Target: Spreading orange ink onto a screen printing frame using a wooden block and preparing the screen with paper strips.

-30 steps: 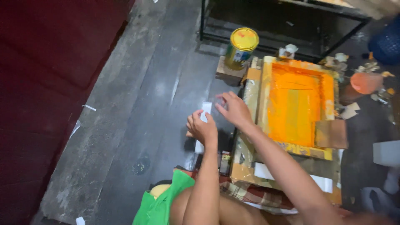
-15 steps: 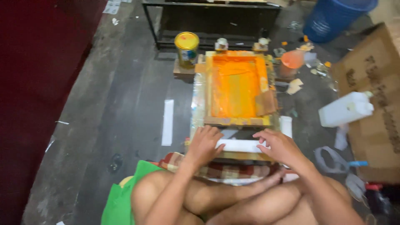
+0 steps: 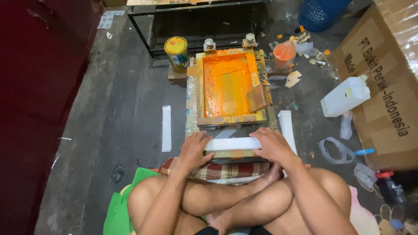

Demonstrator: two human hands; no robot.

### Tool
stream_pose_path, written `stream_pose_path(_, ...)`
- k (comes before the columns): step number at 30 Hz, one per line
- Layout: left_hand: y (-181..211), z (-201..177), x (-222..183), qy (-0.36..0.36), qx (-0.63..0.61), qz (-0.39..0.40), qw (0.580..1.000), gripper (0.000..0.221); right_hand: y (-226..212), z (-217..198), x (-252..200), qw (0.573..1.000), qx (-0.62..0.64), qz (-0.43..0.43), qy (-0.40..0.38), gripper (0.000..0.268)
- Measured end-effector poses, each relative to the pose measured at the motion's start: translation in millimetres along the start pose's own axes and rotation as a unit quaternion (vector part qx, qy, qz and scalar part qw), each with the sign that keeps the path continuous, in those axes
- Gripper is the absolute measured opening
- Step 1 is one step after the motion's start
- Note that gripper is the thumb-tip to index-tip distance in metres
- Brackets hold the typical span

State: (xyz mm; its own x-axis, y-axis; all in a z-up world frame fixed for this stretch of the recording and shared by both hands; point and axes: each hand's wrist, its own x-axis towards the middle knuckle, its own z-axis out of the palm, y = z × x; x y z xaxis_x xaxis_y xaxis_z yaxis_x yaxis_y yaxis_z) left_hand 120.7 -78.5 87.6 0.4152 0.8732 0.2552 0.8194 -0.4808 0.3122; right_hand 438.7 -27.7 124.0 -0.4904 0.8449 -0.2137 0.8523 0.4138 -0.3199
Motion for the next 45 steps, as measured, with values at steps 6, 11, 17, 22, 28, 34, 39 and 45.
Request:
stream_pose_path(6,-6,5,8,-0.024,-0.001,-0.035,0.999,0.068,-4,2,3,1.0,-0.016,-0.004,0.014,0.062)
stream_pose_path(11,-15,8,5,-0.037,-0.032,-0.05,0.998,0.057,-2,1,5,1.0,-0.021,0.009,-0.008,0.059)
stream_pose_path(17,-11,-1,8,-0.052,-0.037,-0.064,0.996,0.052,-6,-1,6,0.999,-0.023,0.018,-0.014,0.055)
stream_pose_path(22,-2,-18,10,-0.047,-0.057,-0.065,0.995,0.049,-16,-12,0,0.999,-0.003,0.028,-0.022,0.052)
stream_pose_path(28,-1,-23,11,-0.041,-0.063,-0.069,0.995,0.045,-16,-14,-2,0.999,0.018,0.025,-0.017,0.051)
stream_pose_path(34,-7,-12,10,-0.041,-0.062,-0.072,0.995,0.041,-16,-23,-9,0.998,0.057,-0.003,0.041,0.05)
stream_pose_path(39,-8,-12,11,-0.041,-0.063,-0.072,0.995,0.041,-17,-29,-15,0.992,0.081,-0.013,0.097,0.049)
stream_pose_path(45,-8,-11,11,-0.048,-0.069,-0.074,0.994,0.042,-22,-33,-20,0.963,0.256,0.026,0.078,0.056)
